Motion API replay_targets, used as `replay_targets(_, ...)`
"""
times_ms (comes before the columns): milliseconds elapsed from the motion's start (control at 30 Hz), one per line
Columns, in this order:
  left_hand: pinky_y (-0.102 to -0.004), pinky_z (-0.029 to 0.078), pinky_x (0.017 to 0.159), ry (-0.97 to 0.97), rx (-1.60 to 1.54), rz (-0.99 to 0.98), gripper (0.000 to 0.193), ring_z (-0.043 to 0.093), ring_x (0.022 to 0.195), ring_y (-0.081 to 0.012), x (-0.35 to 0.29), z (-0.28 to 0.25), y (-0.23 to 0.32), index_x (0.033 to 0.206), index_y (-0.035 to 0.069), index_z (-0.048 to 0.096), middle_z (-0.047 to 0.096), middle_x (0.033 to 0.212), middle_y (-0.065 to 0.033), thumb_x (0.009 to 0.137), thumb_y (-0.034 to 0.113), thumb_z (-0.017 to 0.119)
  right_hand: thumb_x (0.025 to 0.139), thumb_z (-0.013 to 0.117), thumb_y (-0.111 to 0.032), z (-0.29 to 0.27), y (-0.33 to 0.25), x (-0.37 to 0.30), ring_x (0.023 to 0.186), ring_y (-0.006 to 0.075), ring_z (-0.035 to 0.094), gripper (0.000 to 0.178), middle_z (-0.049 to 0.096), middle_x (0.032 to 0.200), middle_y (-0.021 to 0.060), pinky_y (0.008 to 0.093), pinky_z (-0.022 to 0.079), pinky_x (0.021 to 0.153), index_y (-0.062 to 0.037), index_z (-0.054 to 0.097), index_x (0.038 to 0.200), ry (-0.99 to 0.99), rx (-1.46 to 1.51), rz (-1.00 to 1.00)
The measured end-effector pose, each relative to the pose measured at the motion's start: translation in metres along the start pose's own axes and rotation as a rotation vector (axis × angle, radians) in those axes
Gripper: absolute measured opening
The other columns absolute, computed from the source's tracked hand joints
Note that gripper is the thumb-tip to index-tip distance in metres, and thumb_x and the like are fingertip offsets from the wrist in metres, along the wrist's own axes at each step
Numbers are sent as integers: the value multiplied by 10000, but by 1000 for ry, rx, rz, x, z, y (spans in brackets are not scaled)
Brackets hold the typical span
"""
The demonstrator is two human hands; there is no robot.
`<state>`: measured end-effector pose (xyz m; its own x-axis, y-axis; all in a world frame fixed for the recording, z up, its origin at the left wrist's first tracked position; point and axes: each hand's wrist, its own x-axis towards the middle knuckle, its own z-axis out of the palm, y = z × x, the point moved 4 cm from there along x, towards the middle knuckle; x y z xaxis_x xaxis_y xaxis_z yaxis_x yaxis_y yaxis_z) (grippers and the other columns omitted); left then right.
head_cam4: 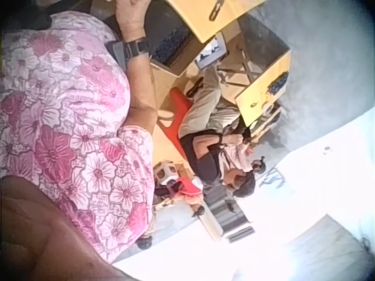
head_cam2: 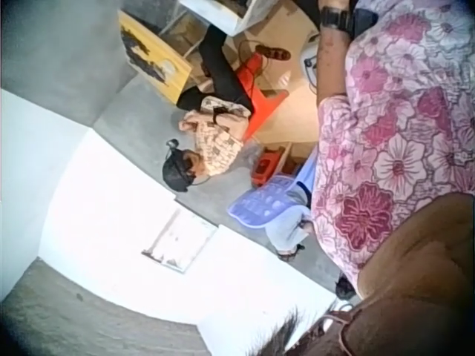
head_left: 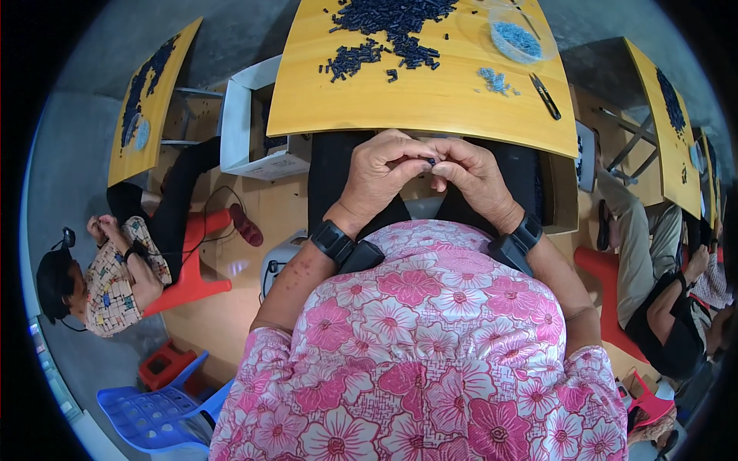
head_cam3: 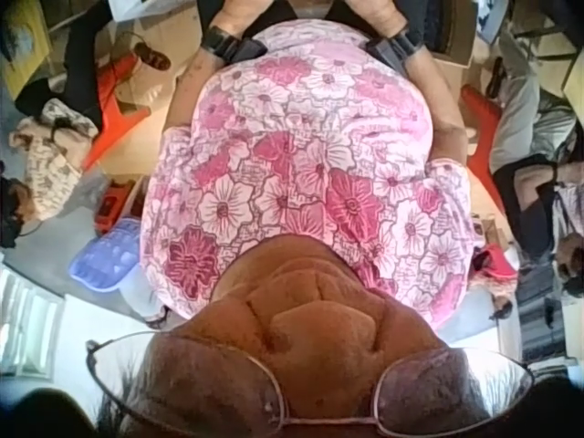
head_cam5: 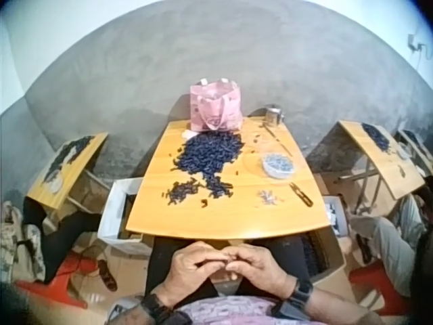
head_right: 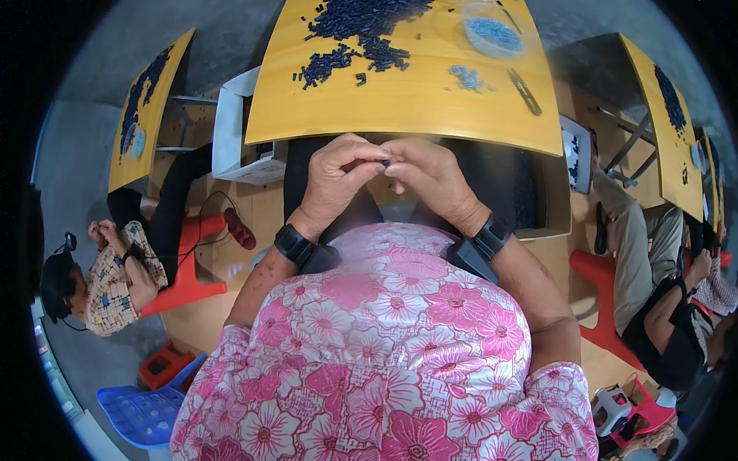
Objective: Assembling small black plastic parts into blue plastic frames at a workstation.
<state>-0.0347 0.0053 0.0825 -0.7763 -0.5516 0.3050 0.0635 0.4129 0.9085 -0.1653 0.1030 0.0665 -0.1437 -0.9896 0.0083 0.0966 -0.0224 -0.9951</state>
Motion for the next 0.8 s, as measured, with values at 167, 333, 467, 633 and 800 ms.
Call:
replay_targets(167, -238, 477, 658, 3, 35, 14, 168, 603, 754, -126, 0, -1, -1, 911, 46, 702, 635, 828, -50, 765, -33, 676, 921, 546, -74, 3, 2, -1, 700, 65, 546, 246, 591, 844, 16, 218, 475, 678, 40, 596, 1132, -18, 106, 48)
replay_targets(333, -240, 473, 643, 7, 59, 32, 173, 603, 725, -134, 1, 0, 0, 910, 46, 703, 624, 794, -50, 762, -39, 672, 927, 532, -72, 3, 8, -2, 713, 73, 553, 237, 594, 818, 18, 230, 478, 704, 30, 600, 1130, -18, 253, 100)
replay_targets(467, -240, 472, 637, 16, 71, 45, 182, 602, 714, -137, 1, 1, 1, 915, 45, 705, 617, 782, -52, 758, -40, 673, 931, 532, -96, 2, 12, -2, 719, 81, 557, 235, 592, 820, 20, 242, 483, 714, 28, 605, 1115, -29, 289, 129)
replay_targets(633, -241, 462, 630, 11, 102, 32, 197, 576, 701, -133, -1, 0, -3, 931, 47, 710, 599, 766, -46, 754, -31, 676, 925, 566, -195, 2, 15, -3, 733, 81, 561, 285, 594, 844, 24, 261, 504, 734, 30, 604, 1095, -43, 388, 250)
replay_targets(800, -241, 457, 631, 24, 81, 21, 185, 567, 707, -130, -3, 3, -6, 922, 44, 707, 592, 777, -44, 753, -25, 678, 924, 568, -209, 0, 13, -2, 736, 78, 561, 294, 591, 848, 20, 264, 509, 740, 25, 599, 1100, -77, 365, 267)
